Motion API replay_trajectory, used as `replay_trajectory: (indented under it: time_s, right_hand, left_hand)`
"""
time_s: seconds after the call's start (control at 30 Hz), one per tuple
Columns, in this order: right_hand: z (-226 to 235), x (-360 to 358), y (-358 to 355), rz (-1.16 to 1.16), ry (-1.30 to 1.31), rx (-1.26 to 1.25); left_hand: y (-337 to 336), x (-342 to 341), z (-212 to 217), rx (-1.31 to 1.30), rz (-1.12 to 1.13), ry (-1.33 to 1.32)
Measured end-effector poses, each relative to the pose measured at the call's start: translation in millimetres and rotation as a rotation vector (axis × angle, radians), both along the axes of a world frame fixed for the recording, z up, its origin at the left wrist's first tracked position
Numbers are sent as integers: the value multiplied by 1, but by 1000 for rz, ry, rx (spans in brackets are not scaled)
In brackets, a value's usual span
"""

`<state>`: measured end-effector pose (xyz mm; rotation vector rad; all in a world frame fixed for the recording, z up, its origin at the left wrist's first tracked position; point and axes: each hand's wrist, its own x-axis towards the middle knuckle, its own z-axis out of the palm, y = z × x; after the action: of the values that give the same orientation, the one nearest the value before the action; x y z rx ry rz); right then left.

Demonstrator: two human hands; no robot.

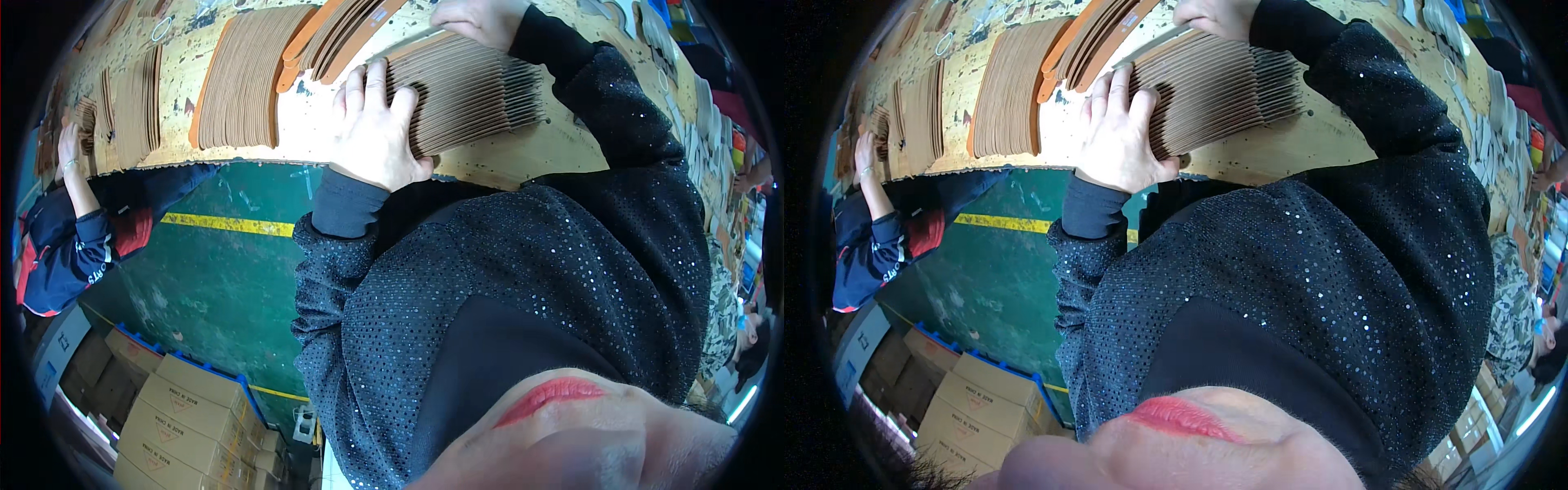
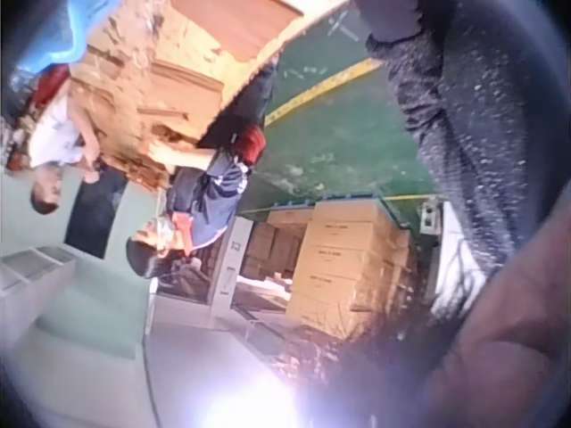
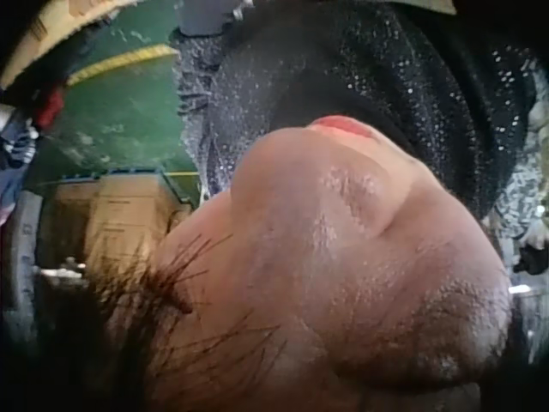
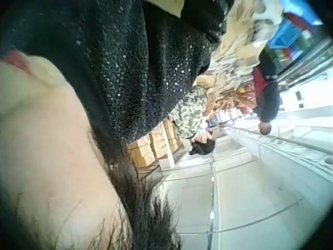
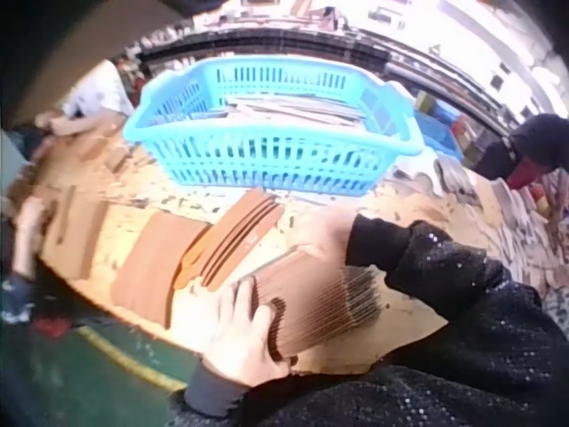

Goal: The person aligns and arranges stacks of curved strips on the table by hand.

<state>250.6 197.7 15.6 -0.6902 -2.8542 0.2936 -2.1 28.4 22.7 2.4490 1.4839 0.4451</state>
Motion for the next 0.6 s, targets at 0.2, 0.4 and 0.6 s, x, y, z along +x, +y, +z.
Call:
replay_trajectory:
  time_s: [0.2, 0.4, 0.6]
  right_hand:
    - [14, 2, -4, -29, 94, -501]
    - [20, -12, 0, -27, 35, -616]
    - [23, -7, -4, -64, 48, -582]
  left_hand:
    - [-7, 7, 6, -10, 7, -38]
    - [-10, 6, 11, -69, -4, -32]
    - [-12, 6, 12, -89, -10, -61]
